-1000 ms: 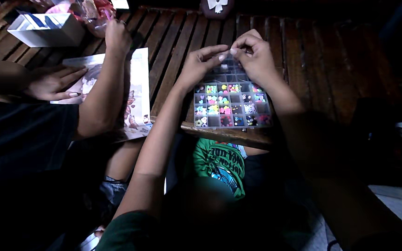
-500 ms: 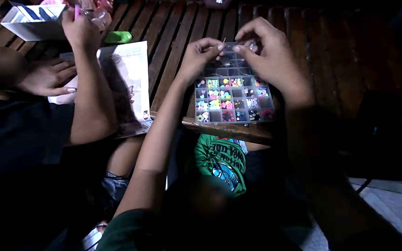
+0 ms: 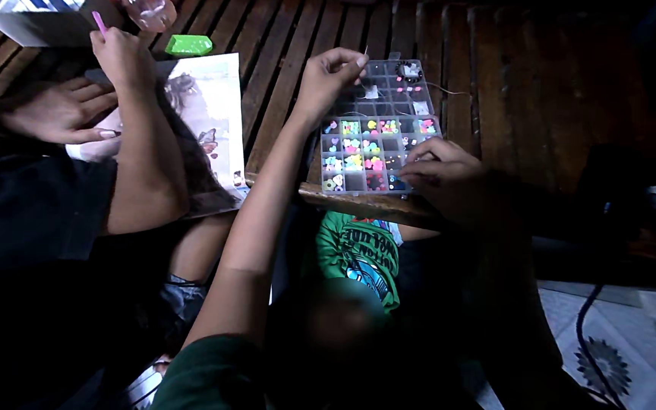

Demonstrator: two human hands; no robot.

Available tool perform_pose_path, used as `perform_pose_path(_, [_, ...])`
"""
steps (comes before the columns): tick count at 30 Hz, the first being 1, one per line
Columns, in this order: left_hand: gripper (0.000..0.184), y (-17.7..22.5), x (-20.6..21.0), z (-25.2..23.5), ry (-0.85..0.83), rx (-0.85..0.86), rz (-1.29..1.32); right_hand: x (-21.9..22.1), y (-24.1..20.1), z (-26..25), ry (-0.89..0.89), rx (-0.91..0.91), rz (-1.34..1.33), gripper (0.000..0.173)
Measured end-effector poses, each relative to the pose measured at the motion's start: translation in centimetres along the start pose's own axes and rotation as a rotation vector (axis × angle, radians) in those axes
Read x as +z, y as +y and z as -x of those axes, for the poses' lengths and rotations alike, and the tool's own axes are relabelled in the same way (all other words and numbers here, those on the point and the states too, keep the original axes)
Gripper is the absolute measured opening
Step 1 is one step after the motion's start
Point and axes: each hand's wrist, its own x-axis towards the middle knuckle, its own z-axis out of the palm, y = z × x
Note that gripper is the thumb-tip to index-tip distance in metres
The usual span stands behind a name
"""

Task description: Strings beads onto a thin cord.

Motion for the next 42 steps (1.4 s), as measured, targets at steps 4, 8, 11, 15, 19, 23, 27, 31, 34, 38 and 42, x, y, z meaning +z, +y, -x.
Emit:
perform_pose_path(4, [0.012,0.0,-0.1,0.0,0.003,-0.01,0.012,0.6,-0.8,-0.2,-0.004,0.004,0.12,0.015])
perform_pose_path(8, [0.012,-0.2,-0.1,-0.2,0.008,-0.019,0.008,0.6,-2.3,-0.3,0.005,0.047,0.254,0.013])
perform_pose_path(11, [0.012,-0.1,-0.2,-0.1,0.007,-0.024,0.008,0.5,-2.5,-0.3,0.004,0.038,0.259,0.012])
perform_pose_path(15, [0.012,-0.3,-0.1,-0.2,-0.002,-0.023,0.025,0.1,-2.4,-0.4,0.031,0.034,0.192,0.016])
perform_pose_path(19, [0.013,-0.4,-0.2,-0.2,-0.006,-0.002,-0.009,-0.3,-2.1,-0.4,0.064,0.027,0.206,0.016])
perform_pose_path(23, [0.013,-0.3,-0.1,-0.2,-0.005,-0.016,0.004,-0.4,-2.4,-0.5,-0.024,0.062,0.255,0.014])
perform_pose_path(27, [0.012,-0.4,-0.2,-0.2,-0.003,-0.014,0.008,-0.2,-2.7,-0.8,-0.058,0.066,0.315,0.009])
perform_pose_path(31, [0.012,-0.4,-0.2,-0.2,0.001,-0.009,0.004,-0.2,-3.2,-1.2,-0.088,0.077,0.398,0.007])
perform_pose_path(34, [0.012,-0.4,-0.2,-0.2,-0.008,-0.007,0.004,-0.1,-3.4,-1.3,-0.074,0.078,0.423,0.008])
perform_pose_path(38, [0.013,-0.3,-0.2,-0.2,-0.012,-0.012,-0.008,-0.2,-3.0,-1.5,-0.047,0.07,0.344,0.013])
perform_pose_path(42, [0.012,-0.3,-0.2,-0.1,-0.011,-0.001,-0.003,-1.0,-3.0,-1.2,-0.009,0.016,0.304,0.021])
